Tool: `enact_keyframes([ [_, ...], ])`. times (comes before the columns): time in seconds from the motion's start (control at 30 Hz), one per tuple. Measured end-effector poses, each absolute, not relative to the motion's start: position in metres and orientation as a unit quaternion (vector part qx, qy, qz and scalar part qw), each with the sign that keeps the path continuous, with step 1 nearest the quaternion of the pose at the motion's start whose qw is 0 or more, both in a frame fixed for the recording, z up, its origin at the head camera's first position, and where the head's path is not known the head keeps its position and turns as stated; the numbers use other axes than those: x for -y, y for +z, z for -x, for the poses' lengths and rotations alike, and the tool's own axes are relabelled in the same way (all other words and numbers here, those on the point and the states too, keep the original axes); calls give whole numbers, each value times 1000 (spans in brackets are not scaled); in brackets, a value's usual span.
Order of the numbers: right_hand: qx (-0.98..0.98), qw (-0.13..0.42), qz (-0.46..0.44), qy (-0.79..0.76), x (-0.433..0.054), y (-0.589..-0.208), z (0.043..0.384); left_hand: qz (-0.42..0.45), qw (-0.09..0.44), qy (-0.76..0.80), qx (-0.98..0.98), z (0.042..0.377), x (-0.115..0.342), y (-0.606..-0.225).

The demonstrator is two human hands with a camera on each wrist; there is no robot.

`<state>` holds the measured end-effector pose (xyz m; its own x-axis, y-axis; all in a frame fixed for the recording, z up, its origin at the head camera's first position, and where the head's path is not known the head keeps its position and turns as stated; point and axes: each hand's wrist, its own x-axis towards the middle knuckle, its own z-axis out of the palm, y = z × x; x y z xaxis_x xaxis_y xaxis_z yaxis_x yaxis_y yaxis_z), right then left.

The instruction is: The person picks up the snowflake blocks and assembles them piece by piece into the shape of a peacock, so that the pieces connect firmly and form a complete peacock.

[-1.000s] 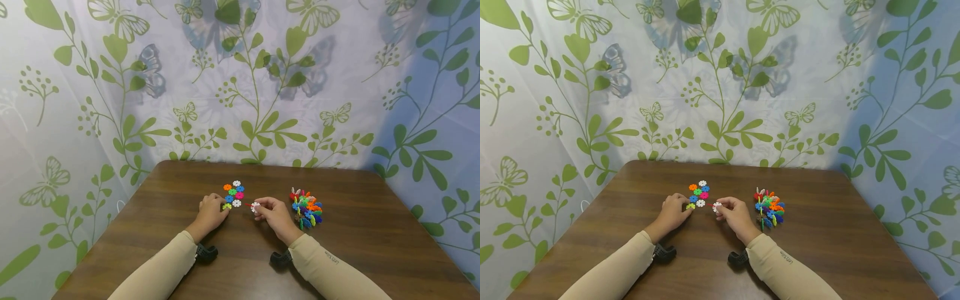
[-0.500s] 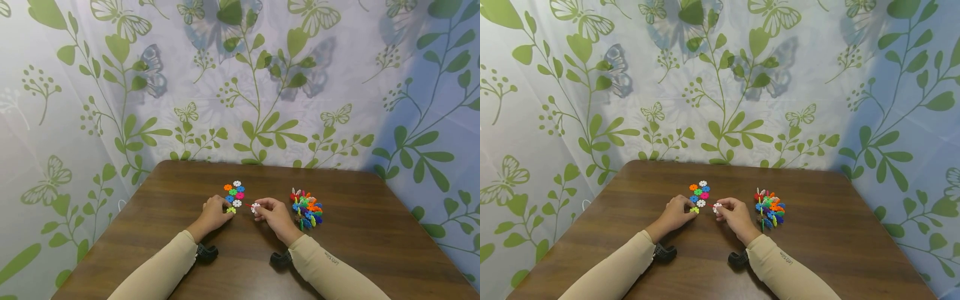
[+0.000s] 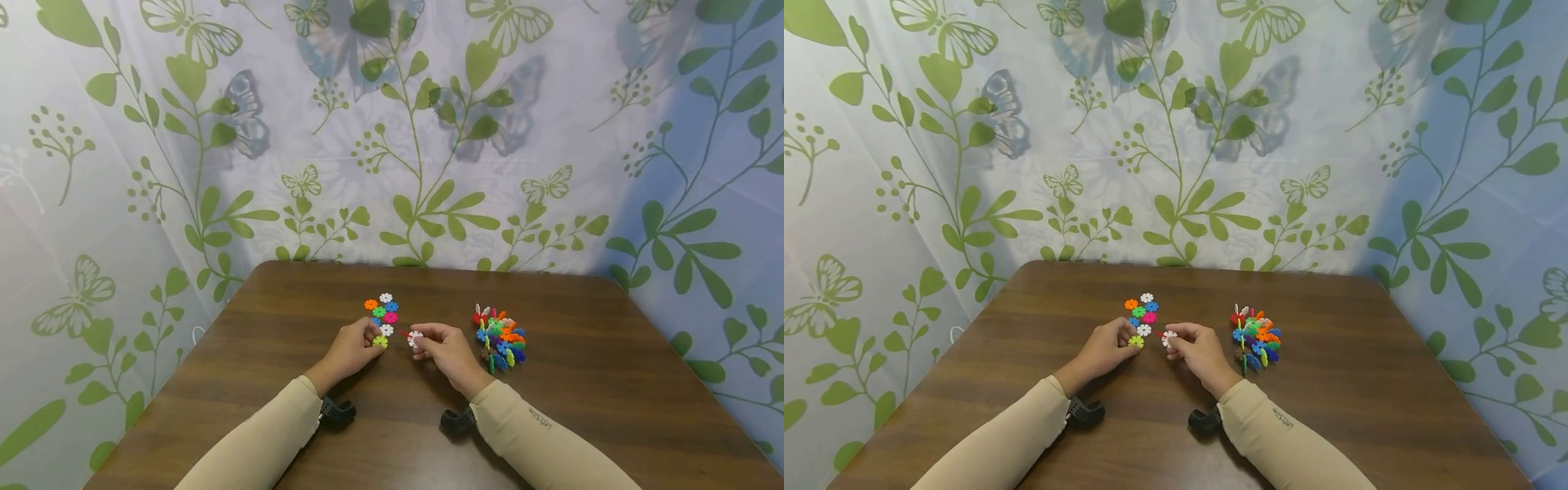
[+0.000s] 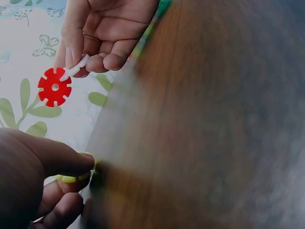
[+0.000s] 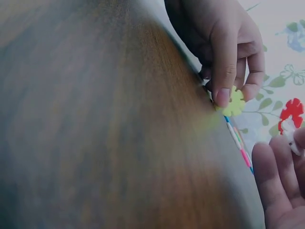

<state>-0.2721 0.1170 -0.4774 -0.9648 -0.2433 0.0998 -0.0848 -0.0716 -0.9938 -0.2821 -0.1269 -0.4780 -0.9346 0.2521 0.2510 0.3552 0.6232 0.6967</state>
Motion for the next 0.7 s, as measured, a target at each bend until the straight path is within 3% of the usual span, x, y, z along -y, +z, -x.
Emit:
enact_keyframes([
  [0.3,-680,47,107,-724,-118,-477,272,194,75,-430,879,277,122,-476],
  [0.7,-603,83,88,-789,-116,-476,271,241,107,-474,840,271,114,-473],
])
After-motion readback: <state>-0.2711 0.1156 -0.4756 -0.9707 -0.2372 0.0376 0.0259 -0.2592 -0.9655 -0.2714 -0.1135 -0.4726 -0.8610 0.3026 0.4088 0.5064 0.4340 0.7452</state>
